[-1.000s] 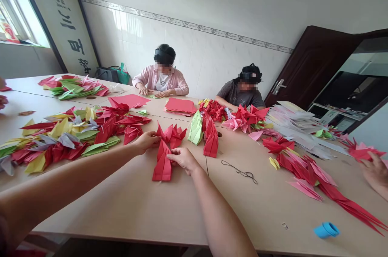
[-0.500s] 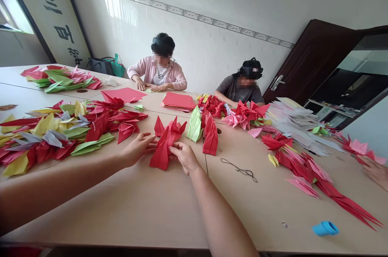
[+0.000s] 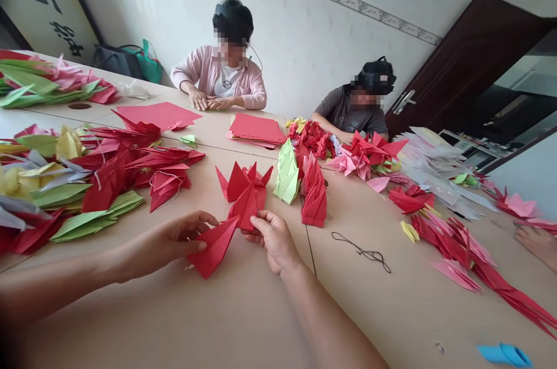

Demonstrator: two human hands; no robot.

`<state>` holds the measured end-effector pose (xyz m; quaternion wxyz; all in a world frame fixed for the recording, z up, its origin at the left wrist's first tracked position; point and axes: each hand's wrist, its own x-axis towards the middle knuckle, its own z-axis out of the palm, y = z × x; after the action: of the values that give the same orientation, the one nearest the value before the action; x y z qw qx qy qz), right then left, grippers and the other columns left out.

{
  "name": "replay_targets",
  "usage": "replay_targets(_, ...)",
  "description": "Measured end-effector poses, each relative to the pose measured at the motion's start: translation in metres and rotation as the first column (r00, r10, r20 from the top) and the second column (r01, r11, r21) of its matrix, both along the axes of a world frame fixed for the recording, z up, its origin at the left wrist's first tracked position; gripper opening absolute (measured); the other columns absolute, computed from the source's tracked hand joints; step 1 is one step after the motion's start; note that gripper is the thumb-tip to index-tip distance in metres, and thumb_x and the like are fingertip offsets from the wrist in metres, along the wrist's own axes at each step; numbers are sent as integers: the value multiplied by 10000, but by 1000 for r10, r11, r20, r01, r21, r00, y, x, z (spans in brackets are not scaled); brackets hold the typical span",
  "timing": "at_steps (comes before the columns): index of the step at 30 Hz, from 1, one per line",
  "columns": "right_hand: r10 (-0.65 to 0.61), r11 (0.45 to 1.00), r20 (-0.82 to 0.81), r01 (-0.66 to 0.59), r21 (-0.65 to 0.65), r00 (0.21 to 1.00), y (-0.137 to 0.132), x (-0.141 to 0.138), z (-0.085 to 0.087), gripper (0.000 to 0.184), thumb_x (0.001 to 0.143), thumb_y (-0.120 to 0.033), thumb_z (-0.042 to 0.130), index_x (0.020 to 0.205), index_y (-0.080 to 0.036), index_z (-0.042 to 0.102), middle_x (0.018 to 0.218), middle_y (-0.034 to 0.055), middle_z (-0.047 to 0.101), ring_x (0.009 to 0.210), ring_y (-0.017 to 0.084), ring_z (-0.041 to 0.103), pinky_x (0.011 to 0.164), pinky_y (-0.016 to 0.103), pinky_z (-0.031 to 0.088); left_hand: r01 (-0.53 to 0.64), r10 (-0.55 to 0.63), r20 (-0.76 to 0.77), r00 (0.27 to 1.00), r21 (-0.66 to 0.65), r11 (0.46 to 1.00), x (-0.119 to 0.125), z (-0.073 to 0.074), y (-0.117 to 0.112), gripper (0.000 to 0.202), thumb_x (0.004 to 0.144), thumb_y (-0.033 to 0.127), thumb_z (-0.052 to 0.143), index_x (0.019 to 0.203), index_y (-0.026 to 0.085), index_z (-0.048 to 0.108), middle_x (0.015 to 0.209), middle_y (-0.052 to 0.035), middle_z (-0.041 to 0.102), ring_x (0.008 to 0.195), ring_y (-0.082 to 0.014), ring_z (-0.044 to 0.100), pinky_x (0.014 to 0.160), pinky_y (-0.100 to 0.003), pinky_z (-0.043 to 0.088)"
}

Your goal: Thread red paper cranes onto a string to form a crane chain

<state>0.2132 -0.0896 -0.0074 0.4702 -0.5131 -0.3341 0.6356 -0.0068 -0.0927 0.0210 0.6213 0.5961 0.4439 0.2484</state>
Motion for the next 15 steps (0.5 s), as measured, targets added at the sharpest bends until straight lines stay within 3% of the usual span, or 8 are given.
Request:
replay_targets(4,-42,998,-24,40,-49,999,9,1,-2,211,659,-281,760,792,-186,627,766,5,680,681,119,650,620,225,561,84,-78,-90,993,55,995,-10,-7,3,44,771,222,627,806,235,650,700,13,615,611,-150,483,565,-235,371)
replay_targets(11,-20,997,-10,19,-73,1000,26,-2,2,250,624,-293,798,771,-184,627,809,1,663,696,109,623,605,213,560,210,-215,-173,961,-44,977,-20,-14,8,130,839,325,564,782,260,661,714,-6,635,640,-176,535,572,-240,402)
replay_targets(15,38,999,46,-39,22,998,24,-7,-1,272,675,-386,776,832,-203,651,896,8,648,746,118,604,619,226,563,291,-261,-236,936,101,952,-19,-9,17,119,815,365,611,759,282,675,881,-30,672,734,-201,588,661,-259,462)
